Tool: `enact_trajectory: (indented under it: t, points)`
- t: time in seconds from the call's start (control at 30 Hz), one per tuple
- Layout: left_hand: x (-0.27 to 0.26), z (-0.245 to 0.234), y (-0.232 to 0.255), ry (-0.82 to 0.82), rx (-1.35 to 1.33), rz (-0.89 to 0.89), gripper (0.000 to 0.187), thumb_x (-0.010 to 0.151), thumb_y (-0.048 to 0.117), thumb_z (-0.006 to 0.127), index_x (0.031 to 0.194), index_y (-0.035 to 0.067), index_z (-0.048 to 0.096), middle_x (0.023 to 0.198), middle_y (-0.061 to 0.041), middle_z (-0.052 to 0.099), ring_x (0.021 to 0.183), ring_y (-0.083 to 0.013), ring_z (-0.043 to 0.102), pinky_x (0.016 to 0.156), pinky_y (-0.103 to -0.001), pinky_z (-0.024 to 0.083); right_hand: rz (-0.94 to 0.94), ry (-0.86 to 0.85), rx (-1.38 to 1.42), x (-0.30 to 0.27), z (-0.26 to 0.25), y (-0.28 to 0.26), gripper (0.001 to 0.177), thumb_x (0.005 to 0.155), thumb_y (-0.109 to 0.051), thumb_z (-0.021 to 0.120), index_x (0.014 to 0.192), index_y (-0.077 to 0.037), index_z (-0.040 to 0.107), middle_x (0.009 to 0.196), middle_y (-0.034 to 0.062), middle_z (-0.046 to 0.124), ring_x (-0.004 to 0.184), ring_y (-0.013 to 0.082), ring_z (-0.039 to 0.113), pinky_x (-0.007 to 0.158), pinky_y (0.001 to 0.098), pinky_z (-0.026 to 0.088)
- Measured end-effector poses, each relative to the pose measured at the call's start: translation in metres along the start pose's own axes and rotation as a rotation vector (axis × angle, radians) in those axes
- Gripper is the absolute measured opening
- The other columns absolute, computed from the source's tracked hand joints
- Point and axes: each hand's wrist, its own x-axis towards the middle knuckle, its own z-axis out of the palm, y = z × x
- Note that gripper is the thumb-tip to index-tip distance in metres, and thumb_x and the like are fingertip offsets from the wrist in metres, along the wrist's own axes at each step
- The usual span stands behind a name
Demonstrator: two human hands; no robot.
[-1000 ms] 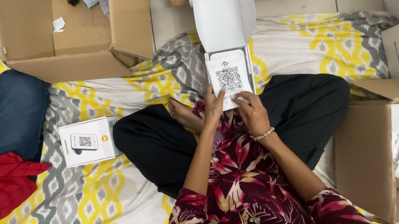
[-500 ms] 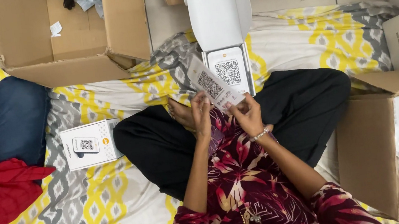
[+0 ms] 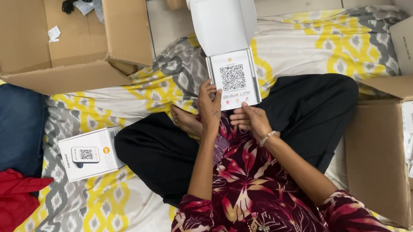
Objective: The person packs electronic device components into individual white retail boxes and organizes these boxes into larger shipping cartons.
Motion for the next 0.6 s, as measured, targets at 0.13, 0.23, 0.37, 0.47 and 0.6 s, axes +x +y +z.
enact_trajectory:
  t: [0.13,0.23,0.37,0.47,0.6]
  points:
    - [-0.002,0.000,0.012,0.049,0.136,0.032,0.043,0.093,0.010,0.072,0.133,0.000,0.058,0.107,-0.012,0.066,0.088,-0.0220,0.069,0.076,-0.034,0.057,0.038,0.002,-0.017,0.010,-0.006,0.006,0.047,0.102,-0.043,0.055,0.098,0.001,0.071,0.090,0.0171,0.079,0.072,0.0203,0.077,0.056,0.0256,0.056]
    - [-0.004,0.002,0.011,0.104,0.403,0.163,0.039,0.091,0.012,0.075,0.127,0.000,0.063,0.102,-0.011,0.066,0.089,-0.0236,0.065,0.075,-0.038,0.052,0.013,0.039,-0.049,0.020,-0.013,0.018,0.049,0.102,-0.046,0.058,0.093,0.001,0.071,0.083,0.0162,0.078,0.067,0.0194,0.075,0.052,0.0255,0.053]
    - [-0.001,-0.003,0.013,0.069,0.294,-0.011,0.036,0.092,0.017,0.076,0.122,0.000,0.064,0.098,-0.011,0.063,0.080,-0.0217,0.063,0.071,-0.035,0.052,-0.001,0.076,-0.067,0.024,-0.013,0.022,0.053,0.100,-0.049,0.059,0.087,0.000,0.071,0.078,0.0150,0.077,0.062,0.0183,0.073,0.050,0.0247,0.051]
    - [0.004,-0.004,0.006,0.088,0.288,0.016,0.039,0.089,0.019,0.080,0.120,0.001,0.064,0.091,-0.009,0.063,0.077,-0.0201,0.061,0.069,-0.036,0.050,-0.010,0.094,-0.073,0.023,-0.011,0.020,0.055,0.099,-0.052,0.061,0.084,0.000,0.071,0.075,0.0145,0.076,0.059,0.0180,0.072,0.049,0.0247,0.051]
    - [0.020,-0.005,-0.016,0.032,0.120,-0.067,0.046,0.084,0.020,0.083,0.120,0.000,0.061,0.088,-0.007,0.064,0.073,-0.0158,0.063,0.065,-0.031,0.052,0.019,0.018,-0.160,0.010,-0.012,0.004,0.052,0.095,-0.052,0.063,0.083,-0.002,0.072,0.066,0.0084,0.071,0.052,0.0132,0.064,0.045,0.0232,0.046]
